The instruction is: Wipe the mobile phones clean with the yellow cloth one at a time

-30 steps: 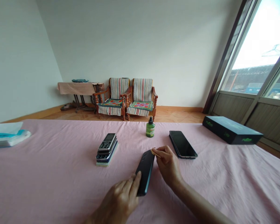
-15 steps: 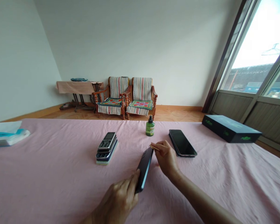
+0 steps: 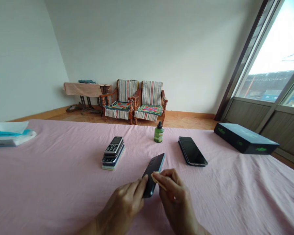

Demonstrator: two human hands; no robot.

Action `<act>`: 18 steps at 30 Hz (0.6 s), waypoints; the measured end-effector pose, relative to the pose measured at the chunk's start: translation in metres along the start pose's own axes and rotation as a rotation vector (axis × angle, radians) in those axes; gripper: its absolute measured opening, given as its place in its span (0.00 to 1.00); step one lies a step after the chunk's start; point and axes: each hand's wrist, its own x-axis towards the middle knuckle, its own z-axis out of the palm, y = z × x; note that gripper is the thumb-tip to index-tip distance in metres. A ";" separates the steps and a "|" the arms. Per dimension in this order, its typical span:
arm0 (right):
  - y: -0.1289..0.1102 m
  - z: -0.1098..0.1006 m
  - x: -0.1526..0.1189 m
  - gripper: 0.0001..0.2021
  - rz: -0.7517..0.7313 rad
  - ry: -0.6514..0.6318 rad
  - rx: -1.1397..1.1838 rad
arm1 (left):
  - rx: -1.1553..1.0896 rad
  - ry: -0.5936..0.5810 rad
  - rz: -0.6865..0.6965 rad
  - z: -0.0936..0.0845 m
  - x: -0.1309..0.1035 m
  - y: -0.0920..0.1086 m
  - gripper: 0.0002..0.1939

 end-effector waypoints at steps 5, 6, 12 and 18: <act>0.006 -0.005 0.007 0.12 0.106 0.087 0.091 | -0.264 0.170 -0.188 -0.005 0.010 -0.005 0.14; 0.006 -0.005 0.007 0.12 0.120 0.088 0.109 | -0.303 0.200 -0.207 -0.006 0.011 -0.007 0.13; 0.004 -0.011 0.003 0.16 0.048 -0.003 0.039 | -0.357 0.263 -0.210 -0.010 0.016 -0.014 0.11; -0.012 -0.018 -0.003 0.24 -0.210 -0.015 -0.127 | -0.398 0.234 -0.189 -0.011 0.018 -0.011 0.10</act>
